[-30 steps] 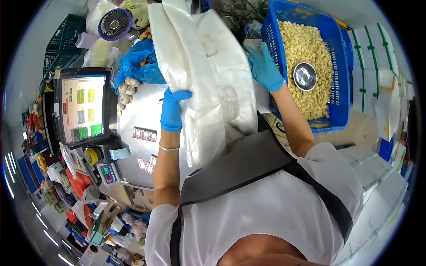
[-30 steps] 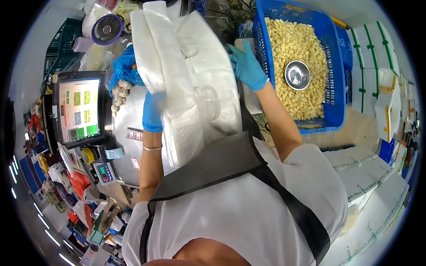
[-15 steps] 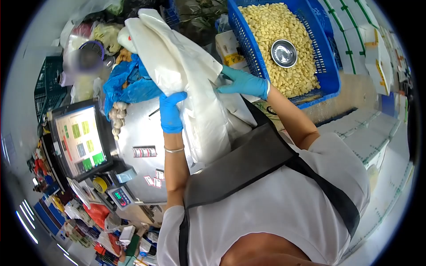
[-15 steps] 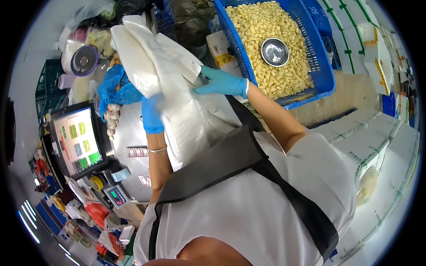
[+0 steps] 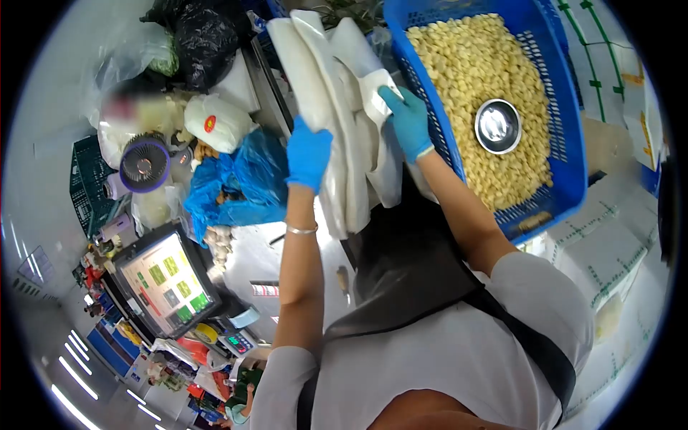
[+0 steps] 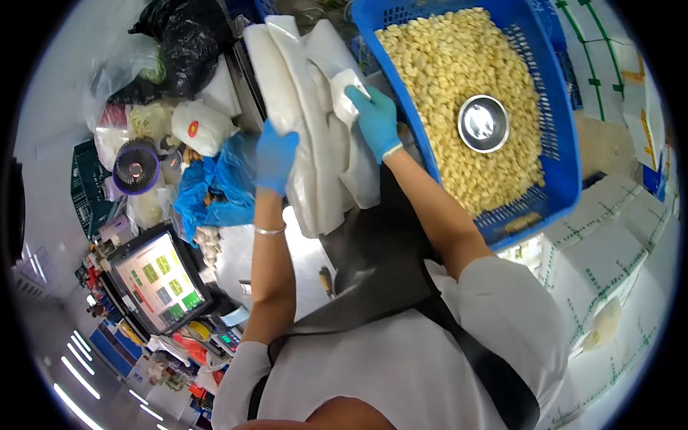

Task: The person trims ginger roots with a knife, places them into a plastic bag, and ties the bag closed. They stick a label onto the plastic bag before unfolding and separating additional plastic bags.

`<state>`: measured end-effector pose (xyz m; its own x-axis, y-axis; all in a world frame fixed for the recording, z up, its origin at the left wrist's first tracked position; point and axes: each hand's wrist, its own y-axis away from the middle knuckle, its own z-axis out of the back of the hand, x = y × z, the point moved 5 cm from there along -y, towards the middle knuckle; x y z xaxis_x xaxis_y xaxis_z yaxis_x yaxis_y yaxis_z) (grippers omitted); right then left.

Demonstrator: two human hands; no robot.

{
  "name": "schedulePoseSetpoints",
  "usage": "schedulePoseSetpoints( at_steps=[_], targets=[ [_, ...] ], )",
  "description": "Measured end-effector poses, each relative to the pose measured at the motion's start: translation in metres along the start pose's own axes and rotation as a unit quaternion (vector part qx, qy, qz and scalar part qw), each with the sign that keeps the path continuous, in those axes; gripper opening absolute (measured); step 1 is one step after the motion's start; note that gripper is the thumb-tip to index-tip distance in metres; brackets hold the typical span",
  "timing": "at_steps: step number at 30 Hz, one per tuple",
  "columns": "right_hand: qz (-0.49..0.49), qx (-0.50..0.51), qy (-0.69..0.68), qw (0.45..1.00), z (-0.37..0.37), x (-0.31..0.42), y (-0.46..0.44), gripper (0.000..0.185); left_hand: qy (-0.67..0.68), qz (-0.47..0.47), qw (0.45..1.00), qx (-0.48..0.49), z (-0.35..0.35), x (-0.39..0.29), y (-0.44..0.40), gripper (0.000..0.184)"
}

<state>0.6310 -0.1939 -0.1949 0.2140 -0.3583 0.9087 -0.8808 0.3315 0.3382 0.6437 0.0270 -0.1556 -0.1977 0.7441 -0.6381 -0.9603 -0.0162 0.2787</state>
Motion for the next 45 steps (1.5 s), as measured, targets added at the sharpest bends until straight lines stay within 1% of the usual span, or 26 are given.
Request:
schedulePoseSetpoints(
  at_steps=[1,2,4,6,7,8,10,11,12,14,18,19,20,21,24,25,28,29,31,32,33,36,37,38,40,45],
  targets=[
    [-0.005,-0.022,0.014,1.0,0.0,-0.005,-0.003,0.019,-0.066,0.108,0.991,0.037,-0.003,-0.022,-0.012,0.066],
    [-0.038,-0.041,-0.029,0.998,0.0,-0.01,-0.005,0.019,-0.04,-0.018,0.995,-0.089,-0.022,-0.01,-0.023,0.067],
    [-0.042,-0.066,-0.092,0.993,-0.006,-0.032,-0.019,0.018,-0.278,-0.247,0.899,-0.231,-0.051,-0.034,-0.031,0.063],
    [0.003,-0.083,0.042,0.996,-0.015,-0.036,-0.037,0.018,-0.145,-0.268,0.945,-0.124,-0.089,-0.034,-0.033,0.06],
    [0.026,-0.082,0.055,0.995,-0.021,-0.043,-0.048,0.017,0.012,-0.003,0.999,0.047,-0.099,-0.029,-0.04,0.057],
    [0.017,-0.076,-0.013,0.997,-0.029,-0.057,-0.059,0.018,0.08,0.073,0.993,0.051,-0.106,-0.021,-0.045,0.059],
    [0.0,-0.058,-0.049,0.997,-0.038,-0.079,-0.078,0.017,0.307,-0.005,0.952,0.016,-0.131,0.014,-0.064,0.06],
    [-0.017,-0.085,-0.04,0.995,-0.042,-0.095,-0.089,0.016,0.198,0.025,0.98,0.017,-0.124,0.015,-0.07,0.059],
    [-0.027,-0.068,0.001,0.997,-0.047,-0.112,-0.094,0.016,0.19,0.073,0.978,0.039,-0.12,0.017,-0.077,0.057],
    [-0.021,-0.062,-0.049,0.997,-0.069,-0.125,-0.097,0.019,0.307,0.013,0.951,-0.021,-0.131,0.044,-0.1,0.054],
    [-0.056,-0.046,-0.051,0.996,-0.102,-0.135,-0.12,0.021,0.342,0.078,0.936,-0.021,-0.137,0.078,-0.127,0.052],
    [-0.022,-0.034,0.066,0.997,-0.108,-0.146,-0.127,0.017,0.457,0.076,0.886,-0.022,-0.148,0.09,-0.135,0.039],
    [0.024,-0.029,0.104,0.994,-0.118,-0.147,-0.132,0.013,0.734,0.104,0.669,0.054,-0.172,0.114,-0.14,0.036],
    [0.036,-0.023,0.181,0.983,-0.124,-0.145,-0.134,0.012,0.915,0.121,0.365,0.12,-0.194,0.143,-0.144,0.033],
    [0.101,0.04,0.385,0.916,-0.142,-0.148,-0.157,0.016,0.972,0.175,-0.123,0.097,-0.22,0.171,-0.163,0.03],
    [0.126,0.071,0.446,0.883,-0.149,-0.154,-0.164,0.018,0.963,0.186,-0.168,0.102,-0.221,0.177,-0.169,0.03],
    [0.1,0.184,0.429,0.879,-0.172,-0.179,-0.187,0.028,0.947,0.169,-0.233,0.142,-0.207,0.18,-0.194,0.03],
    [0.048,0.223,0.386,0.894,-0.179,-0.187,-0.199,0.041,0.949,0.15,-0.214,0.174,-0.19,0.173,-0.212,0.03],
    [0.071,0.137,0.325,0.933,-0.176,-0.183,-0.214,0.051,0.964,0.181,0.18,0.069,-0.175,0.175,-0.239,0.033],
    [0.084,0.093,0.294,0.947,-0.172,-0.182,-0.22,0.057,0.823,0.203,0.525,-0.078,-0.153,0.178,-0.245,0.035],
    [0.073,0.086,0.254,0.961,-0.164,-0.201,-0.231,0.066,0.55,0.192,0.784,-0.213,-0.124,0.18,-0.248,0.038],
    [-0.026,0.078,0.261,0.962,-0.138,-0.206,-0.233,0.066,0.596,0.223,0.718,-0.283,-0.109,0.203,-0.275,0.032],
    [-0.028,0.087,0.308,0.947,-0.131,-0.207,-0.23,0.065,0.557,0.162,0.757,-0.301,-0.108,0.239,-0.29,0.038],
    [-0.056,0.088,0.296,0.949,-0.128,-0.212,-0.225,0.059,0.536,0.157,0.764,-0.324,-0.104,0.242,-0.297,0.038],
    [-0.108,0.087,0.274,0.952,-0.122,-0.228,-0.213,0.049,0.515,0.164,0.765,-0.35,-0.1,0.242,-0.306,0.038],
    [-0.159,0.153,0.335,0.916,-0.114,-0.266,-0.191,0.052,0.481,0.175,0.769,-0.382,-0.09,0.242,-0.307,0.039]
  ],
)
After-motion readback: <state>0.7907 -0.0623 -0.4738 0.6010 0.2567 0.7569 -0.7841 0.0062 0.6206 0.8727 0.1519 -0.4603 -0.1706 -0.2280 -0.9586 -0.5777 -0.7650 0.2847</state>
